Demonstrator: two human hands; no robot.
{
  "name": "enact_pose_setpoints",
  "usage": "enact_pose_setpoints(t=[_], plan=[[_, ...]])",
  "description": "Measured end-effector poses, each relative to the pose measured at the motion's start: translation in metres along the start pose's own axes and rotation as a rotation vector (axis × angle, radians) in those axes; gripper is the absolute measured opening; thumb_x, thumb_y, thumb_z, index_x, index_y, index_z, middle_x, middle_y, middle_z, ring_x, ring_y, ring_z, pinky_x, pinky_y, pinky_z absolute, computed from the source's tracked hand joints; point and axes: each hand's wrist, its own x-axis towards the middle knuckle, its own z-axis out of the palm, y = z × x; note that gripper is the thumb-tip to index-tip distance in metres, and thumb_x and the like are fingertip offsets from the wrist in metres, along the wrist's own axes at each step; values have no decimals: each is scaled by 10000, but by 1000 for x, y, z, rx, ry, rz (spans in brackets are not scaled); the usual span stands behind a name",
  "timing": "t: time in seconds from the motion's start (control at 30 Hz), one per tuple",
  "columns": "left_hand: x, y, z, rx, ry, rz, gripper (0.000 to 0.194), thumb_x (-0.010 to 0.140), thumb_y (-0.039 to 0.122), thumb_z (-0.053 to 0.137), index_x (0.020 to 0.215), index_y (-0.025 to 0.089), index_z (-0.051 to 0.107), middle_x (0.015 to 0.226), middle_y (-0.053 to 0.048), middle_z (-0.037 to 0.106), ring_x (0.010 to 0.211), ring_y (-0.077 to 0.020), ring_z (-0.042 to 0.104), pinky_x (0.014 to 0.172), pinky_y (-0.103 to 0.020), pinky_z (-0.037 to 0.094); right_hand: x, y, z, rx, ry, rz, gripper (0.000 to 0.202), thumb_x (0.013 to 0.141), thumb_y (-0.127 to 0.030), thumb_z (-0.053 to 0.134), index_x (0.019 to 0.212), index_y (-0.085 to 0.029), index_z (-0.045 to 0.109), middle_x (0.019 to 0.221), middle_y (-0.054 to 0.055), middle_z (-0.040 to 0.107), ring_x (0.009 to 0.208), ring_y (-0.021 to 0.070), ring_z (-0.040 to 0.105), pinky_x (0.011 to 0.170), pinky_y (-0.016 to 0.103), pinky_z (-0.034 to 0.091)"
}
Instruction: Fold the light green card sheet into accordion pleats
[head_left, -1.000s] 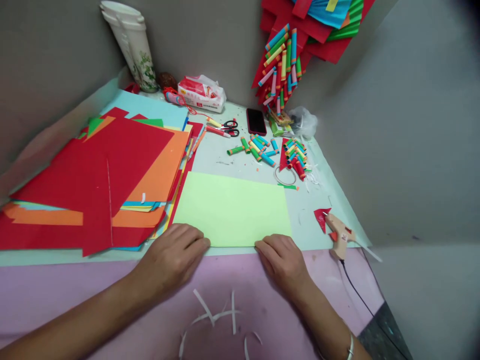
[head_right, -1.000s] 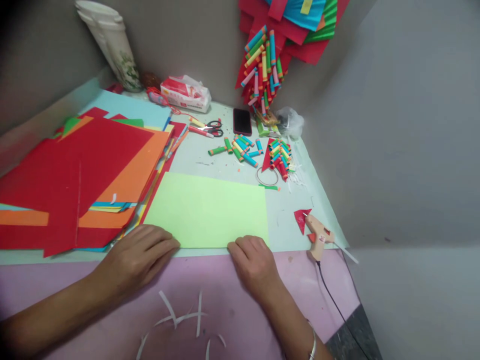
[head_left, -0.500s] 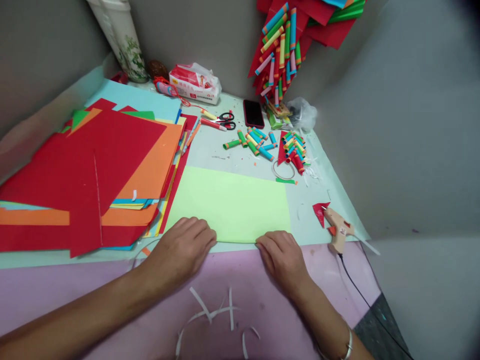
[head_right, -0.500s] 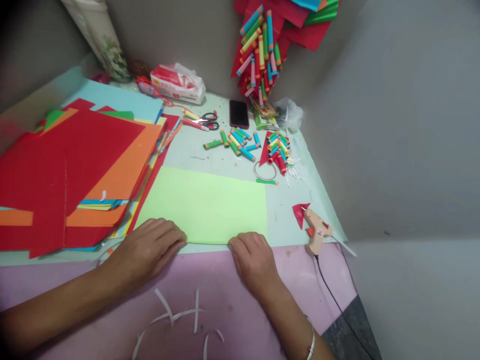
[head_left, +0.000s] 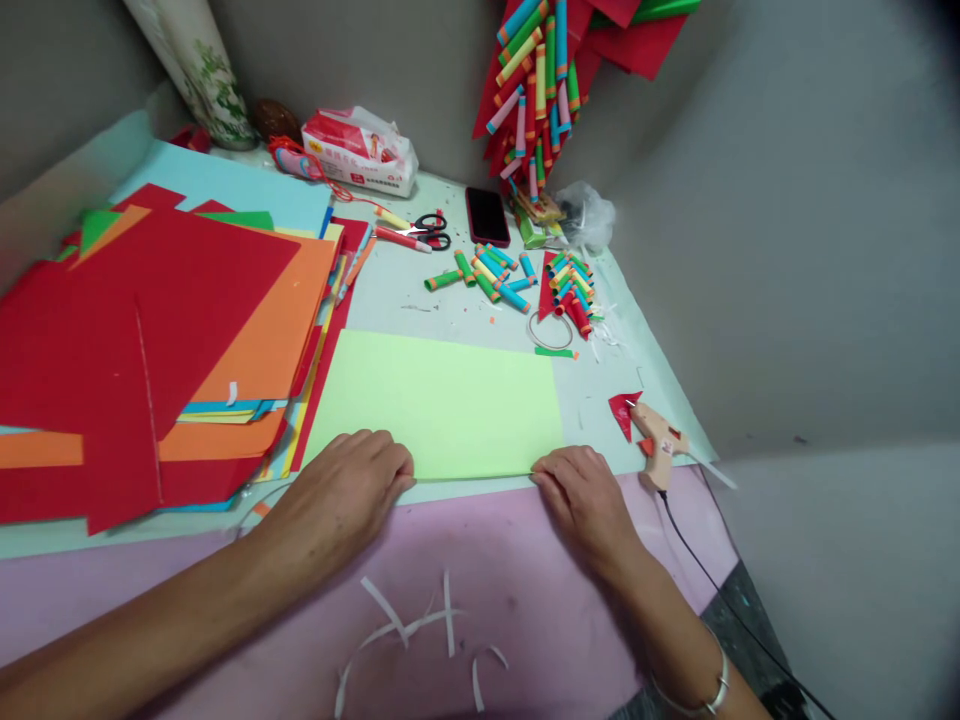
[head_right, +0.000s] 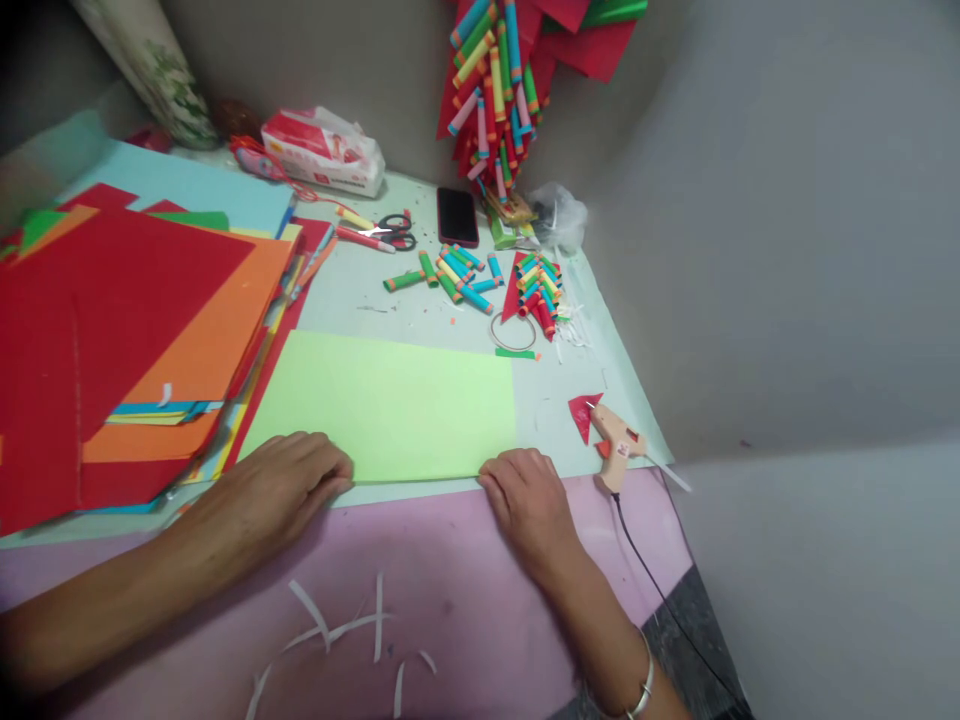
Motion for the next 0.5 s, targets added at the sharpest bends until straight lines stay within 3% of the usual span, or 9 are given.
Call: enact_pose_setpoints(t=[0.3,0.5], plan=[[5,-1,-4,-49,-66,-74,312,915,364,395,759,230,631,781,-55,647,768,-240,556,749,-389,380,0,14,-9,119,-81,125,168,997,-248,510,914,-239,656,868,35,629,877,212,549,839,382,410],[10,2,-11,-14,-138,-120,287,889,326,381,728,231,598,773,-58,651,742,-229,561,693,-367,364,9,14,-15,221,-124,201,143,951,-224,543,855,-237,647,824,22,618,859,203,553,835,371,429]])
